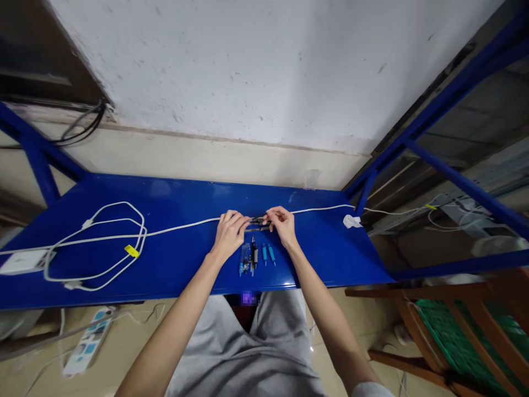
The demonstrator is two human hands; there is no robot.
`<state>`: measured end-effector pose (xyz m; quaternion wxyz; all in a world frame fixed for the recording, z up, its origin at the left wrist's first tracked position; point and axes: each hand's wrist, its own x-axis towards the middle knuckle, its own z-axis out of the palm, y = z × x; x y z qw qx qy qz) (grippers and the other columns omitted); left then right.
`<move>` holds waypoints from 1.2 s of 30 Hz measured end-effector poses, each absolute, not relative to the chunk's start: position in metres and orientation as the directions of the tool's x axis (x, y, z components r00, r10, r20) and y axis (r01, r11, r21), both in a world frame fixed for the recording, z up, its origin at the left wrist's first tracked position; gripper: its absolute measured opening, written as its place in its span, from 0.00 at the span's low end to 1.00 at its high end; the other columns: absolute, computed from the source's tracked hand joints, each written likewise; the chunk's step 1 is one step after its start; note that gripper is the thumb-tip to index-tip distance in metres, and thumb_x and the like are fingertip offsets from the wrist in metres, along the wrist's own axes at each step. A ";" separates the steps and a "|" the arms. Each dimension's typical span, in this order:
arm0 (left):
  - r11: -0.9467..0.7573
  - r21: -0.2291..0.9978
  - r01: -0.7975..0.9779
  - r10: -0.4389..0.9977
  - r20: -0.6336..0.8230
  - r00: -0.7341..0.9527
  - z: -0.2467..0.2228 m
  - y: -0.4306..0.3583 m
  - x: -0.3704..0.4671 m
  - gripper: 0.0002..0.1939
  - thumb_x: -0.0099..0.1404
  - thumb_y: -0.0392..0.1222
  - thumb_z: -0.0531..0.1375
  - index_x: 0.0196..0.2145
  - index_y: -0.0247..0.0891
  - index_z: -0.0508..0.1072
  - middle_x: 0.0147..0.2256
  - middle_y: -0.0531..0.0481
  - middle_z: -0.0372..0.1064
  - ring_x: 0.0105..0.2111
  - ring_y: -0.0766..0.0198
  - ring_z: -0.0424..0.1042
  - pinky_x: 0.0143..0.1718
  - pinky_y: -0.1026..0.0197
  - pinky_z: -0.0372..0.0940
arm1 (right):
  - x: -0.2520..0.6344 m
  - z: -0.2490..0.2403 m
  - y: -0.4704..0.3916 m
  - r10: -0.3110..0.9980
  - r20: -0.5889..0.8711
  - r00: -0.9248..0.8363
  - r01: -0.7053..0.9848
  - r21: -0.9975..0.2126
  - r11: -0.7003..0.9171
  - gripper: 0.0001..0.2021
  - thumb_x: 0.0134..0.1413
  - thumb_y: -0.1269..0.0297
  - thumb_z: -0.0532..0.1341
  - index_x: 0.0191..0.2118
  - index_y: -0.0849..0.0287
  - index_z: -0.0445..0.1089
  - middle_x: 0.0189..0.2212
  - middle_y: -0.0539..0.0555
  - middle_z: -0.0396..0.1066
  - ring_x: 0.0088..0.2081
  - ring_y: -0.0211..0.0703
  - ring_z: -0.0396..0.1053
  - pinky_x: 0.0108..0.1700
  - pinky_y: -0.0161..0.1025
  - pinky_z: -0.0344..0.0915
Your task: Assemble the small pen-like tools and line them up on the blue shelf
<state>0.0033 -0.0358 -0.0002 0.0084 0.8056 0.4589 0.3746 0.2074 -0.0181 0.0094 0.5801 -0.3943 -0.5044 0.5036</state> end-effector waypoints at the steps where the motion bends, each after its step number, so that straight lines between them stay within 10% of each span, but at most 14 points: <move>1: -0.578 0.354 0.735 0.746 0.594 0.301 0.001 -0.036 0.003 0.11 0.76 0.40 0.55 0.46 0.40 0.78 0.40 0.45 0.78 0.48 0.51 0.69 0.47 0.48 0.60 | 0.206 0.009 -0.019 0.981 0.186 -0.057 -0.166 -0.970 0.175 0.17 0.54 0.48 0.70 0.37 0.58 0.74 0.29 0.54 0.79 0.25 0.41 0.75 0.19 0.32 0.61; 13: -0.611 0.281 0.740 0.724 0.576 0.379 0.012 -0.021 0.007 0.13 0.78 0.40 0.51 0.46 0.37 0.75 0.41 0.43 0.75 0.44 0.52 0.70 0.44 0.50 0.62 | 0.197 0.004 -0.022 0.981 0.175 -0.081 0.051 -0.982 0.179 0.21 0.61 0.42 0.64 0.30 0.57 0.71 0.19 0.48 0.70 0.18 0.35 0.59 0.24 0.36 0.57; 36: -0.640 0.331 0.694 0.739 0.513 0.437 0.004 -0.030 0.003 0.18 0.80 0.45 0.47 0.45 0.39 0.75 0.39 0.45 0.71 0.41 0.55 0.69 0.43 0.54 0.61 | 0.202 0.011 -0.033 0.901 0.399 -0.171 0.383 -0.815 0.434 0.19 0.68 0.49 0.60 0.29 0.55 0.75 0.28 0.51 0.72 0.34 0.44 0.65 0.43 0.39 0.61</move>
